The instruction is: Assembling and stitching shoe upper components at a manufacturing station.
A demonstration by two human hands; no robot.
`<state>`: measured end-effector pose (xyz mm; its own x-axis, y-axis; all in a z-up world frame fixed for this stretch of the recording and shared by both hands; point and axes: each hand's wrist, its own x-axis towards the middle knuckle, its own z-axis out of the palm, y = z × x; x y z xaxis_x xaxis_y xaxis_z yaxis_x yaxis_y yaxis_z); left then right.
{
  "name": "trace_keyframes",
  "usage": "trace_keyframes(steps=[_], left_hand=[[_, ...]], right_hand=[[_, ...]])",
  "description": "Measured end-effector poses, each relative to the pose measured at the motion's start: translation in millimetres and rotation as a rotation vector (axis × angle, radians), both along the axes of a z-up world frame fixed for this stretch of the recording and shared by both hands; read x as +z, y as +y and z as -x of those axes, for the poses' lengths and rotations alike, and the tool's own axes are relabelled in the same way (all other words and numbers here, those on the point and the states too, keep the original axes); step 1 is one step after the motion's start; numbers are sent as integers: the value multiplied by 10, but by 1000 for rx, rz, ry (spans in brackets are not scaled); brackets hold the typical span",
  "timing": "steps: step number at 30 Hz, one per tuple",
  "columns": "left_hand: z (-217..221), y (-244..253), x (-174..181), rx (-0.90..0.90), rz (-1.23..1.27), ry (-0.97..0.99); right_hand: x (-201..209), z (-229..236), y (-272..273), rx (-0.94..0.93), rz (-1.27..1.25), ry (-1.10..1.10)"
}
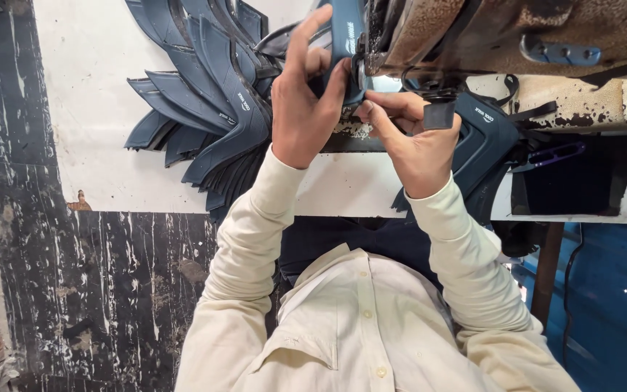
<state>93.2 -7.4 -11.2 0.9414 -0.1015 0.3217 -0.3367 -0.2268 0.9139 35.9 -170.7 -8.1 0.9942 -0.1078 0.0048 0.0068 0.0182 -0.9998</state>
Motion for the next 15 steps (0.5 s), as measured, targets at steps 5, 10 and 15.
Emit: trace_keyframes(steps=[5,10,15], left_hand=[[10,57,-138,-135,90,73],[194,-21,-223,-193,235,189],[216,-103,-122,-63,110,162]], right_hand=[[10,6,-89,-1,-11,56],[-79,185,-549,-143,554,-349],[-346,796,-1609,-546,804,-507]])
